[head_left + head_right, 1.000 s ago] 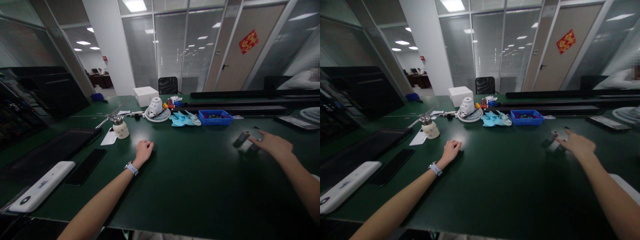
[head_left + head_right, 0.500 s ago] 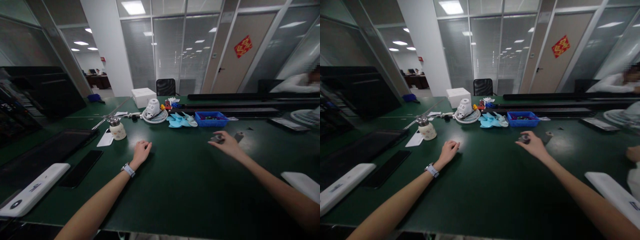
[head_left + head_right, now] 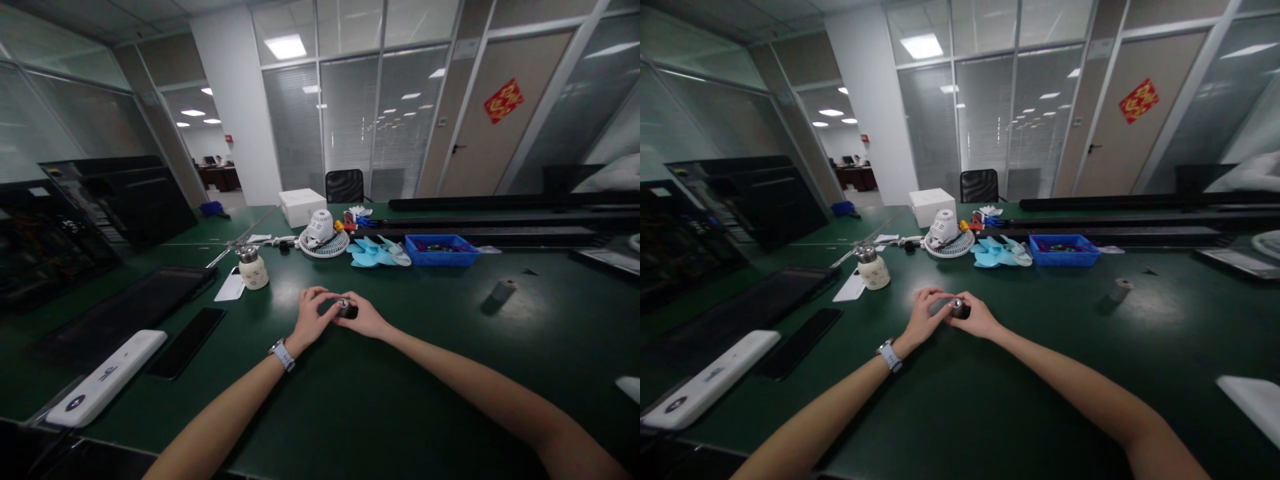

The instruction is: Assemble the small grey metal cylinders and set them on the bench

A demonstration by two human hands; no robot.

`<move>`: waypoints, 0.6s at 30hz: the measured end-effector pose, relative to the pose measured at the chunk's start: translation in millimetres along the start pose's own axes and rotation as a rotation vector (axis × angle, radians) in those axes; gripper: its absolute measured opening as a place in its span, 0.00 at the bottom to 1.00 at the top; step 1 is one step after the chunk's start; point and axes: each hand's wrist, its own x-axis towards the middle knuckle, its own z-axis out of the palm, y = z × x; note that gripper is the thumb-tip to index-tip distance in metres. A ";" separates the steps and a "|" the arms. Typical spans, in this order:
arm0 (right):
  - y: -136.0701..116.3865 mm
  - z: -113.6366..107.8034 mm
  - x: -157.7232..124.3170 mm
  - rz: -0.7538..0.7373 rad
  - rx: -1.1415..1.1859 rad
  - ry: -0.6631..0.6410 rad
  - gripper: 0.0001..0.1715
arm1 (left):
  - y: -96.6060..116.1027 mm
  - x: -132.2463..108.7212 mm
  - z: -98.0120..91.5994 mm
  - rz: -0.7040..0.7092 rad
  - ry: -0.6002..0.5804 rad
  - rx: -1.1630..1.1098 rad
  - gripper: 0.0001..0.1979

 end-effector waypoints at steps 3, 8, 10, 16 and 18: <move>4.9 0.7 0.6 0.024 0.088 0.001 0.22 | 2.1 4.1 8.3 -0.001 0.004 -0.043 0.13; 8.2 1.8 2.9 0.094 0.167 0.007 0.18 | 7.9 12.9 7.8 -0.019 0.051 -0.058 0.11; 6.8 2.4 2.2 0.108 0.168 0.009 0.19 | 6.0 15.5 -0.3 -0.026 0.076 -0.033 0.11; 2.2 0.8 -2.0 0.088 0.149 0.003 0.19 | -26.1 5.1 -26.0 -0.042 -0.095 0.144 0.12; 2.0 -0.4 -3.2 0.073 0.108 0.005 0.19 | -36.2 -0.3 -27.6 -0.058 -0.180 0.210 0.12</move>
